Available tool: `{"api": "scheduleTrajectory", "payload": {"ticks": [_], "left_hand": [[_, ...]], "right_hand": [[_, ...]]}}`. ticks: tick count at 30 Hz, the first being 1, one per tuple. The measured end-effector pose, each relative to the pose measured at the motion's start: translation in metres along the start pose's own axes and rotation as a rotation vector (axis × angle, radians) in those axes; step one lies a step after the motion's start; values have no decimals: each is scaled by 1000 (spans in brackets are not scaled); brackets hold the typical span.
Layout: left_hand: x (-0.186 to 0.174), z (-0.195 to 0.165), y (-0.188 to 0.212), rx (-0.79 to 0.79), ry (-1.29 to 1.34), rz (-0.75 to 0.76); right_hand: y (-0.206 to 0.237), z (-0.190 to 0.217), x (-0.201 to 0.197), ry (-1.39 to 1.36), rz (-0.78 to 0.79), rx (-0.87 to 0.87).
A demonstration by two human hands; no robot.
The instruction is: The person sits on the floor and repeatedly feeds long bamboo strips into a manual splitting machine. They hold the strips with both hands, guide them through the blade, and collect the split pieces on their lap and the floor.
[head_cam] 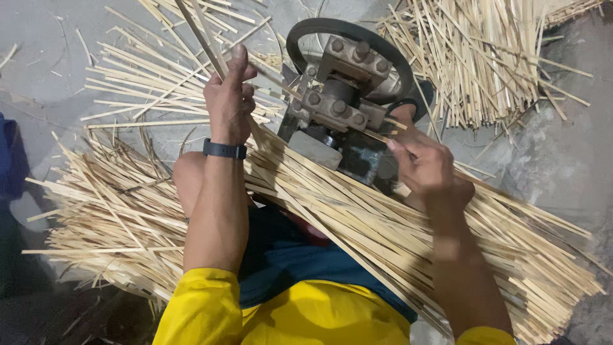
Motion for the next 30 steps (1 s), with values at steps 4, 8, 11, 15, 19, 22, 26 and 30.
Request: {"api": "scheduleTrajectory", "payload": {"ticks": [4,8,11,15,19,22,26,30], "left_hand": [[5,1,1,58,68,104],[14,4,2,111,46,133],[19,8,1,56,24,130],[16,3,1,95,14,164],[3,3,-4,47,91,134],[-1,4,-6,25,121,107],[-4,4,-7,5,132,76],[-7,3,-7,1,131,43]], "right_hand": [[12,-13,-11,16,54,202],[42,-32,2,417,218,525],[58,-26,27,414,367,356],[66,-23,49,-185,236,214],[72,-12,30,82,65,-186],[73,-33,14,321,178,35],[80,-73,-55,190,142,276],[103,-111,-105,169,36,403]]}}
Point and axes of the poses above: each hand's wrist, its own y-axis away from the middle knuckle, its own x-axis out of the palm, z = x × y, the point moved 6 cm from there along -y, towards the middle knuckle, and after that the axes turned 2 degrees about y, right-handed, at the moved point
